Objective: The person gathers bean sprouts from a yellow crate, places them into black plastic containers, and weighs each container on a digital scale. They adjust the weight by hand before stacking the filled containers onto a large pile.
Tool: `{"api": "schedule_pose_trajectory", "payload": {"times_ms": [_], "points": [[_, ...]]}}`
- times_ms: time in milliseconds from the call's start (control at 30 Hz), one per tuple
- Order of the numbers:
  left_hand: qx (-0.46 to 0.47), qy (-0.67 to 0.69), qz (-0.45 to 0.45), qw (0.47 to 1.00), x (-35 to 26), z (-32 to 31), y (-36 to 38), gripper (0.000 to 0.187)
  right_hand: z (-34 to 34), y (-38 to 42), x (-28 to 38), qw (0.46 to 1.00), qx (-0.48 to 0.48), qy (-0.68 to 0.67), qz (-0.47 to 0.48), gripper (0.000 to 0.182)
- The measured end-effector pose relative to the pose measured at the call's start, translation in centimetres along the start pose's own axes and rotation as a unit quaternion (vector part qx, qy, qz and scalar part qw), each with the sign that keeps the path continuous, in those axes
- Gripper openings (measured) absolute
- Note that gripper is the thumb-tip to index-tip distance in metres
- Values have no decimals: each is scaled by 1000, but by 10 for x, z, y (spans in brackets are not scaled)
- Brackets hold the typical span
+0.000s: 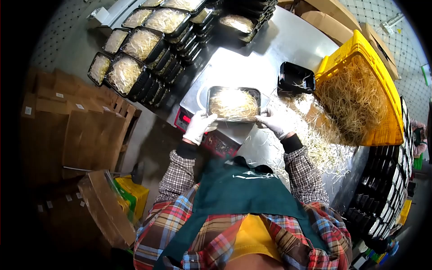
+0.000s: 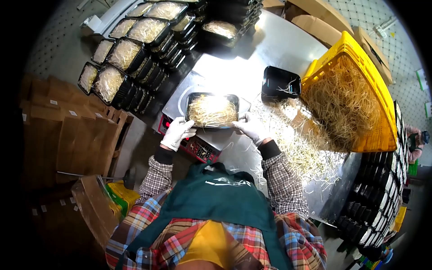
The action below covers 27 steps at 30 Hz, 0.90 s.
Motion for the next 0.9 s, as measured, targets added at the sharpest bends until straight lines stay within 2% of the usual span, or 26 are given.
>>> {"api": "schedule_pose_trajectory", "payload": {"times_ms": [33, 67, 200, 300, 333, 400, 433, 467, 500, 533, 567, 633, 733, 767, 833, 900], "points": [[15, 100, -6, 995, 13, -1, -1, 30, -5, 1, -13, 998, 9, -57, 13, 28], [26, 155, 22, 987, 18, -2, -5, 22, -7, 0, -18, 998, 13, -60, 28, 26], [-4, 118, -17, 993, -3, -3, -5, 16, -16, 1, -22, 995, 5, -96, 27, 23], [-54, 156, -23, 986, 0, 5, -10, 15, -11, -2, -16, 998, -13, 64, -16, 24], [-47, 241, 21, 969, 14, 5, -12, 19, -8, 21, 37, 965, -98, 231, 79, 31], [-50, 376, 137, 915, 54, -4, -9, 34, -13, 20, 89, 883, -196, 312, 290, 36], [-50, 369, 208, 904, 64, -21, 4, 39, -18, 20, 109, 820, -241, 347, 387, 39], [-64, 354, 214, 908, 49, -45, 26, 43, -34, 1, 106, 828, -201, 328, 408, 40], [-45, 345, 208, 914, 45, -61, 33, 39, -55, -12, 109, 838, -141, 331, 411, 40], [-11, 330, 157, 931, 46, -70, 30, 35, -75, -25, 110, 846, -80, 332, 410, 42], [25, 314, 104, 943, 48, -75, 24, 31, -97, -45, 105, 810, -110, 417, 397, 42], [5, 282, 90, 955, 57, -71, 13, 23, -116, -81, 92, 858, -138, 405, 283, 39], [-22, 250, 62, 966, 52, -66, 13, 14, -116, -70, 105, 812, -224, 408, 354, 29], [-36, 247, 60, 967, 50, -66, 15, 13, -117, -69, 107, 819, -202, 419, 335, 30], [-70, 228, 48, 970, 41, -65, 14, 16, -119, -68, 110, 791, -215, 428, 380, 37], [-75, 185, 59, 978, 40, -63, 9, 16, -114, -73, 110, 801, -205, 410, 384, 36]]}}
Point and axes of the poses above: each hand's wrist, its own y-axis away from the middle knuckle, its own z-axis out of the back of the hand, x = y × z, the point moved 7 cm from there along -y, towards the middle knuckle, and after that the axes turned 3 degrees about -x, right-handed, at the moved point
